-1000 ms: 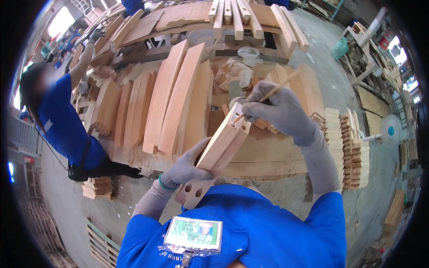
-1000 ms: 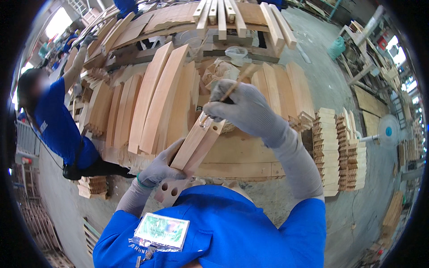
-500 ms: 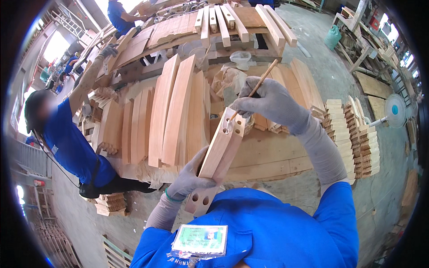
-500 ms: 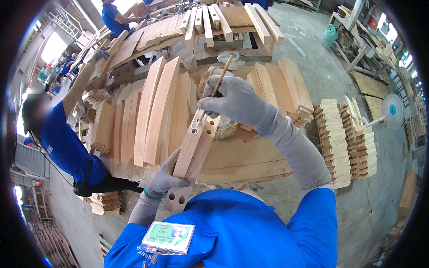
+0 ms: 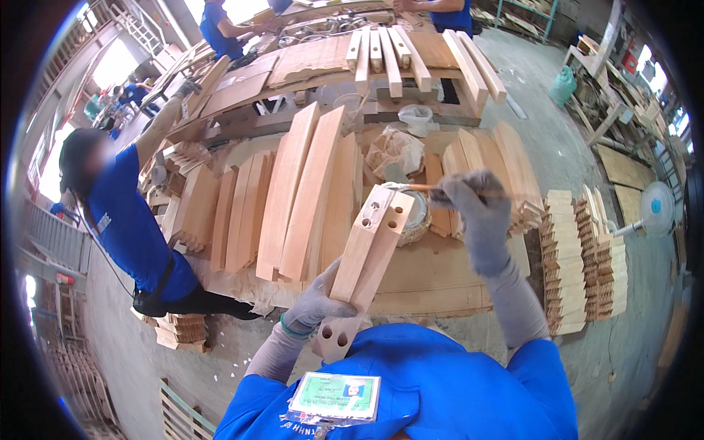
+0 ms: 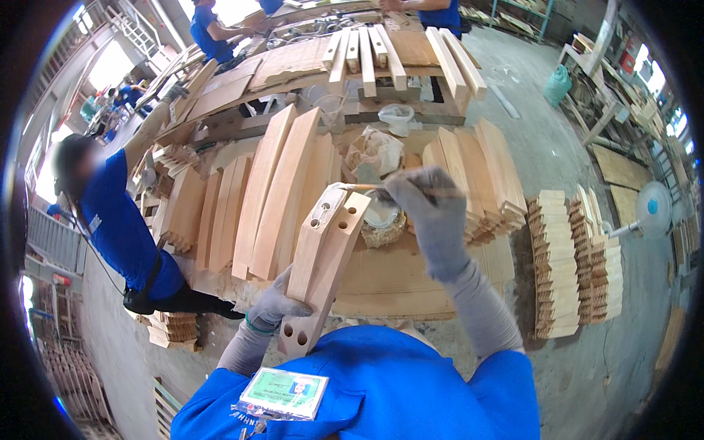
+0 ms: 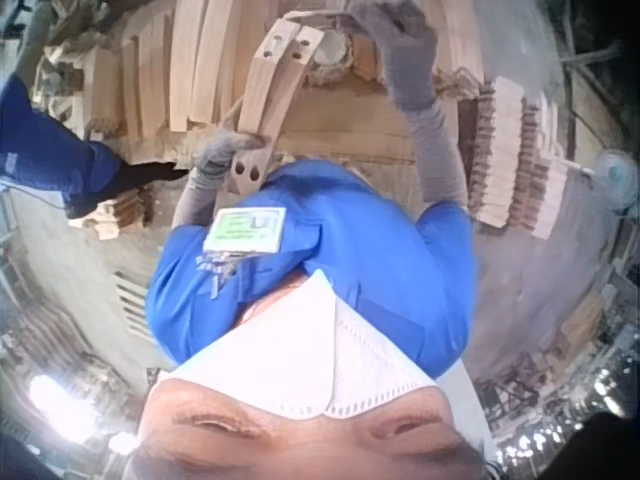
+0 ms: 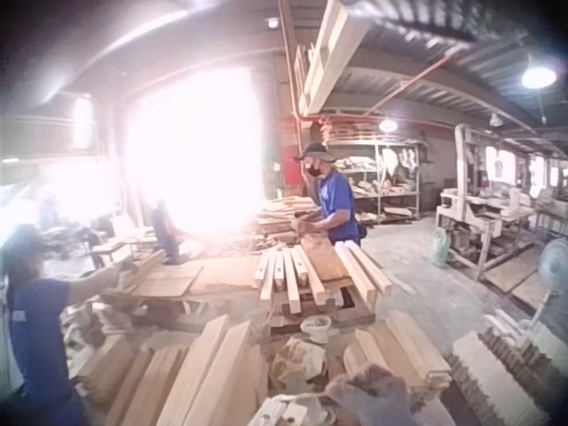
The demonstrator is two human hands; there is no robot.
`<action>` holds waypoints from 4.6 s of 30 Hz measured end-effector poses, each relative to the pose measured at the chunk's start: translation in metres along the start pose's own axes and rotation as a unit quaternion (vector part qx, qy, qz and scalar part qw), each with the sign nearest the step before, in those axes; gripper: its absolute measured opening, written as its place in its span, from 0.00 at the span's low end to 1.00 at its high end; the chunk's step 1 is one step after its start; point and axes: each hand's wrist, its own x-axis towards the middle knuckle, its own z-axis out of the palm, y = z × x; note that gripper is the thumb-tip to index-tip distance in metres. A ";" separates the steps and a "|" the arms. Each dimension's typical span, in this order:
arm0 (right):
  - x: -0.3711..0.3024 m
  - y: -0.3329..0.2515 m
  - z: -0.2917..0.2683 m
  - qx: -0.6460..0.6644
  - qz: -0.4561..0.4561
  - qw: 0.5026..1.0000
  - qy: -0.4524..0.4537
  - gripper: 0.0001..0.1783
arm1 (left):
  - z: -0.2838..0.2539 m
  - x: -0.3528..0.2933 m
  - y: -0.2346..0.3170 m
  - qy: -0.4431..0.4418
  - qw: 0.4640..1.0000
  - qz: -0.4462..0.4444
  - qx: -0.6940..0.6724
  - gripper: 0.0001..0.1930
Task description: The person picks up wooden planks from a stack, applies glue to the holes using a brush, and places the planks on a nearby table. The person repeats this process for multiple planks.
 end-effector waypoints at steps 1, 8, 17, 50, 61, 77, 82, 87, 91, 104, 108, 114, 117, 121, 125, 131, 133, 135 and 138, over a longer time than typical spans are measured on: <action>-0.010 0.008 0.001 0.026 -0.008 0.999 0.017 0.03 | -0.001 0.001 0.000 -0.008 1.000 0.000 0.001 0.54; -0.031 0.038 0.006 0.089 -0.043 0.995 0.022 0.08 | -0.001 0.004 0.002 -0.013 1.000 0.026 0.001 0.55; -0.023 0.047 -0.001 0.137 -0.017 0.990 0.032 0.05 | -0.002 0.008 0.001 -0.012 1.000 0.025 0.015 0.53; -0.008 0.186 -0.086 0.267 0.249 0.901 0.236 0.06 | -0.017 0.011 -0.022 0.114 0.992 0.052 0.026 0.50; -0.023 0.083 -0.021 0.215 0.113 0.961 0.132 0.05 | -0.004 0.011 -0.007 0.065 0.996 0.046 0.043 0.52; -0.039 0.074 -0.028 0.256 0.141 0.953 0.076 0.08 | 0.004 0.007 -0.001 0.065 0.995 0.042 0.067 0.52; -0.051 0.063 -0.022 0.259 0.157 0.951 0.061 0.07 | -0.001 0.008 -0.007 0.073 0.994 0.042 0.066 0.52; -0.043 0.038 -0.024 0.149 0.165 0.974 0.036 0.05 | 0.003 0.008 0.000 0.071 0.994 0.043 0.076 0.51; -0.001 -0.009 -0.018 -0.080 0.151 0.978 -0.118 0.03 | 0.002 0.009 0.000 0.076 0.992 0.034 0.093 0.51; 0.048 -0.022 -0.009 -0.150 0.116 0.968 -0.162 0.08 | 0.001 0.007 0.005 0.073 0.988 0.045 0.128 0.52; 0.046 -0.005 -0.005 -0.174 0.099 0.957 -0.209 0.08 | 0.002 0.007 0.004 0.085 0.987 0.044 0.127 0.52; 0.048 -0.013 -0.002 -0.243 0.101 0.942 -0.207 0.09 | 0.005 0.007 0.007 0.067 0.987 0.040 0.138 0.52; 0.049 -0.016 -0.005 -0.231 0.103 0.944 -0.214 0.09 | 0.005 0.008 0.007 0.058 0.989 0.047 0.129 0.52; 0.048 -0.017 -0.008 -0.288 0.067 0.932 -0.212 0.06 | 0.004 0.011 0.005 0.050 0.991 0.042 0.116 0.52; 0.034 -0.016 -0.010 -0.214 0.022 0.950 -0.227 0.02 | 0.002 0.012 0.009 0.048 0.991 0.033 0.123 0.51; 0.012 -0.016 -0.018 -0.037 0.072 0.997 -0.010 0.02 | 0.005 0.010 0.023 0.048 0.994 0.033 0.090 0.52; 0.002 0.002 -0.025 0.014 0.050 0.996 0.074 0.02 | 0.006 0.011 0.026 0.035 0.995 0.040 0.087 0.52; -0.007 0.020 -0.024 0.124 0.022 0.987 0.102 0.02 | 0.004 0.012 0.025 0.026 0.994 0.056 0.091 0.53; -0.017 0.036 -0.018 0.201 0.036 0.971 0.122 0.02 | 0.009 0.011 0.031 0.023 0.995 0.058 0.084 0.53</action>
